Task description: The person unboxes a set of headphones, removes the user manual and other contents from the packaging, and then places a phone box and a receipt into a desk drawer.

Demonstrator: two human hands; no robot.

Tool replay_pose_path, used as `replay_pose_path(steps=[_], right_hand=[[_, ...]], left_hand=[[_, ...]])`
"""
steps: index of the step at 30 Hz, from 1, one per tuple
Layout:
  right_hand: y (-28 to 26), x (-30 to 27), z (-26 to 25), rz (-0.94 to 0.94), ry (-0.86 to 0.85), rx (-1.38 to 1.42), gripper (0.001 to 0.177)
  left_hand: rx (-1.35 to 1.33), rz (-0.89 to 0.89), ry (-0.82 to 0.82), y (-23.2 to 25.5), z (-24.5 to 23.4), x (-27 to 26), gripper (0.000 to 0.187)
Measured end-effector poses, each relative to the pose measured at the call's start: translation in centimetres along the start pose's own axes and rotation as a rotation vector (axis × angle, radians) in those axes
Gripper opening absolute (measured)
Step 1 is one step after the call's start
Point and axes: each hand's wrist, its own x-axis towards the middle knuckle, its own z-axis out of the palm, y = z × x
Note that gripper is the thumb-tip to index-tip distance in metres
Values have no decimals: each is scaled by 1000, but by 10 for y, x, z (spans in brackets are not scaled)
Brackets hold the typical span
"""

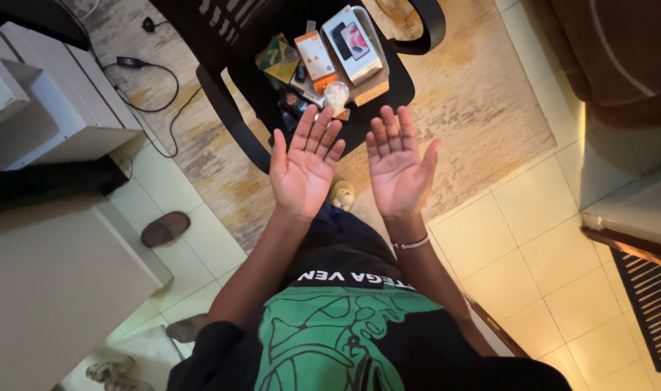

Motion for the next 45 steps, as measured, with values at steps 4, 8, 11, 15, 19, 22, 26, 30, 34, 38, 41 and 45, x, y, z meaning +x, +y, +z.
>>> replay_pose_path(steps=[4, 8, 11, 15, 19, 22, 26, 30, 34, 38, 41, 45], right_hand=[[-4, 28, -10, -34, 36, -9, 77], [-10, 57, -28, -73, 77, -33, 76], [-15, 82, -46, -63, 111, -74, 74], [-25, 129, -80, 12, 142, -212, 70], [-26, 191, -131, 137, 151, -519, 67], [-18, 246, -175, 298, 180, -779, 65], [5, 308, -233, 396, 139, -1192, 57], [25, 350, -294, 409, 36, -1327, 53], [47, 378, -348, 477, 27, -1171, 49], [60, 389, -365, 479, 1, -1149, 51], [55, 393, -344, 487, 15, -1338, 56], [35, 400, -299, 645, 23, -1224, 50]], left_hand=[[-2, -5, 16, 11, -7, 30, 66], [4, -9, 58, 20, -22, 61, 64], [36, 5, 115, 21, -41, 88, 62], [92, 4, 221, 5, -82, 127, 58], [276, -49, 375, -29, -142, 176, 59], [441, -116, 566, -55, -201, 223, 61], [666, 89, 481, -105, -291, 293, 52], [796, 263, 500, -140, -335, 321, 59], [941, 204, 603, -144, -335, 341, 53], [960, 43, 758, -134, -312, 347, 46], [911, -9, 827, -127, -295, 350, 46], [812, 95, 832, -131, -284, 344, 54]])
